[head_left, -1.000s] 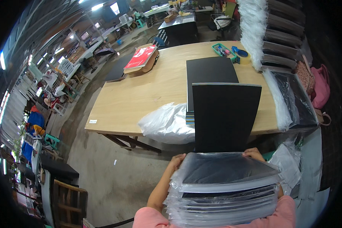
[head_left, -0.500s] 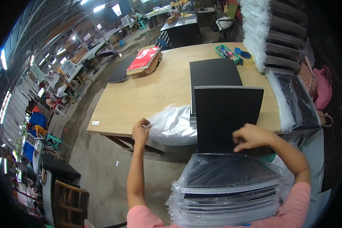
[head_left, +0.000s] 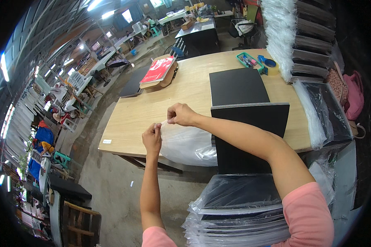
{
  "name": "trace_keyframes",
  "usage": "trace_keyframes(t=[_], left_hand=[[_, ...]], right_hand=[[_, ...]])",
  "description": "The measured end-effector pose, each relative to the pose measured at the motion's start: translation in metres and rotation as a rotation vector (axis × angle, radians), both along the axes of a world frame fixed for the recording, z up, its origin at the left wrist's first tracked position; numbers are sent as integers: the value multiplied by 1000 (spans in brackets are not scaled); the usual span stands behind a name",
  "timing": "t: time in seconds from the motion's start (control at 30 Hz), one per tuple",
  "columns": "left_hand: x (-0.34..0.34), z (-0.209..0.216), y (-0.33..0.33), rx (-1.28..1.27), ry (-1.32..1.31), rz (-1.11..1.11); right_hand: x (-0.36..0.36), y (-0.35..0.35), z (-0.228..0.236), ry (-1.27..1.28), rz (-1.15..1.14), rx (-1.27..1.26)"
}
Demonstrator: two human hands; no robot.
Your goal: The person places black and white paper sheets into plastic bags by hand.
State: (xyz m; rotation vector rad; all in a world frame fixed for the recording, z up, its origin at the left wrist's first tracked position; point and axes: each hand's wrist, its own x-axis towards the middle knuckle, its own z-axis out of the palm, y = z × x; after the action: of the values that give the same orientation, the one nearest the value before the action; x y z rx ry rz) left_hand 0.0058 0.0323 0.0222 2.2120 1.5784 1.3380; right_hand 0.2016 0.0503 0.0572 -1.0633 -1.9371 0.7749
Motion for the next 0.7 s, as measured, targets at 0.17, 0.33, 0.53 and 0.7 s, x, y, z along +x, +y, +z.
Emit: trace_keyframes(t=[0.17, 0.33, 0.53, 0.7], left_hand=[[-1, 12, 10, 190, -53, -313], [35, 38, -3, -268, -514, -359], [10, -2, 15, -505, -658, -706], [2, 4, -30, -1298, -142, -1227]], right_hand=[[9, 2, 7, 110, -121, 116], [9, -3, 6, 133, -319, 219], [2, -3, -1, 148, -290, 471], [23, -19, -17, -25, 526, -374]])
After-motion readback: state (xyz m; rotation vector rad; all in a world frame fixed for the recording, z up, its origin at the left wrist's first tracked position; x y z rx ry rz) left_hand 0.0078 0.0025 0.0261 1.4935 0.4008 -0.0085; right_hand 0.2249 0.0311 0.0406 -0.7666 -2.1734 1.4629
